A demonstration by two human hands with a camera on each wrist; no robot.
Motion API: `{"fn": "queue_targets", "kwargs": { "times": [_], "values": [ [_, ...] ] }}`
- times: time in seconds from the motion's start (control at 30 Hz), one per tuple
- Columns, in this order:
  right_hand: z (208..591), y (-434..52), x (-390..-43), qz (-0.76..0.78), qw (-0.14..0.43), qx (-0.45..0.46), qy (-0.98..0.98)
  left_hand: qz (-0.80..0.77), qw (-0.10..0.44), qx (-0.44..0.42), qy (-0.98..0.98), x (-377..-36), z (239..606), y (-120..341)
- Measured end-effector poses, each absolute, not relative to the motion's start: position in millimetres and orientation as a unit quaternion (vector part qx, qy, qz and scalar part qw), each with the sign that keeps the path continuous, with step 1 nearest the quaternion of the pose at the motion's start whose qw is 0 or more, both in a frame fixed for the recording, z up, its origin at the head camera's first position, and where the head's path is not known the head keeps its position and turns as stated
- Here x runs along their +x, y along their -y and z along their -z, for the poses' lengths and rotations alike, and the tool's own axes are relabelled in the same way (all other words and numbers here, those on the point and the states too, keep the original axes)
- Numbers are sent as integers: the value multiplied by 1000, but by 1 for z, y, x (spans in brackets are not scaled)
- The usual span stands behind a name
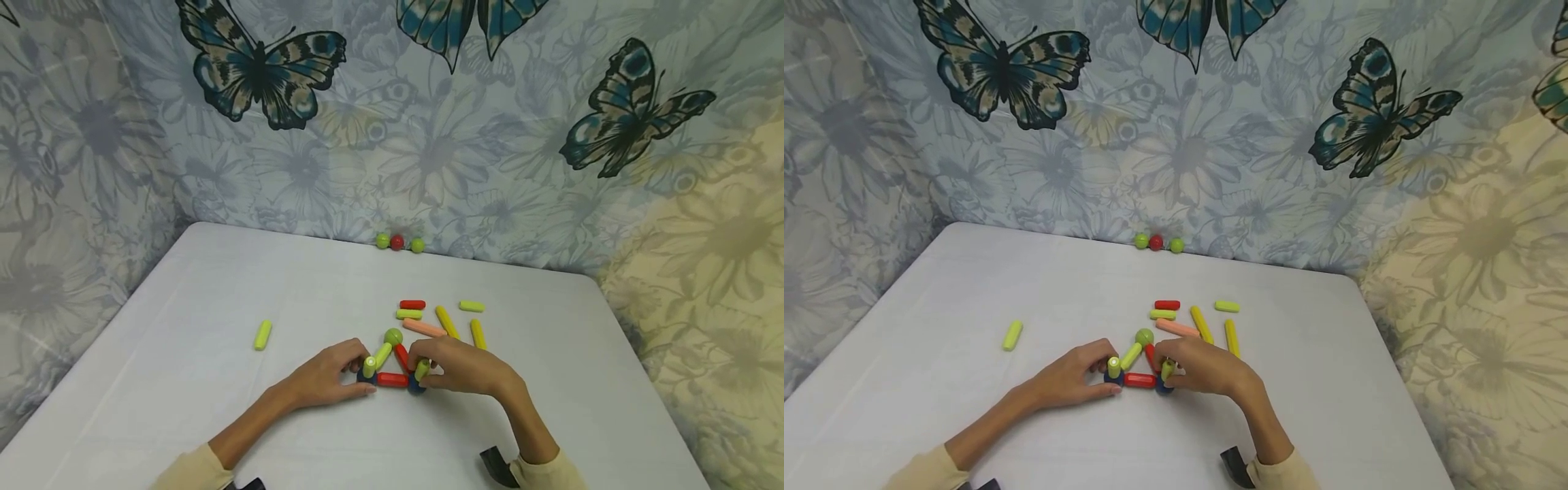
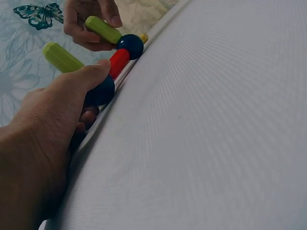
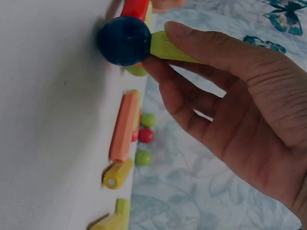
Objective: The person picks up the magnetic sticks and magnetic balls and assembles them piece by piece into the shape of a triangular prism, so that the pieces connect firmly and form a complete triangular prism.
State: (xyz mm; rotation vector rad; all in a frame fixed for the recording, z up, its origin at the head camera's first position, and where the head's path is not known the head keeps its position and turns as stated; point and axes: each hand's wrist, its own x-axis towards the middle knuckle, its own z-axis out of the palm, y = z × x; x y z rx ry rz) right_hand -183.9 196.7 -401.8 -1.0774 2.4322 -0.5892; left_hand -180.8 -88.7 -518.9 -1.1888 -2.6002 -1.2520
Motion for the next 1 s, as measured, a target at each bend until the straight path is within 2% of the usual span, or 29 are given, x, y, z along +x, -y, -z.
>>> {"fn": "queue_targets", "kwargs": {
  "times": [0.33, 1.0],
  "values": [
    [412, -197, -189, 186, 204, -386, -880, 400, -2, -376, 836, -180, 518, 88],
    [408, -193, -185, 165, 204, -394, -881, 394, -8, -368, 842, -179, 515, 87]
  ]
}}
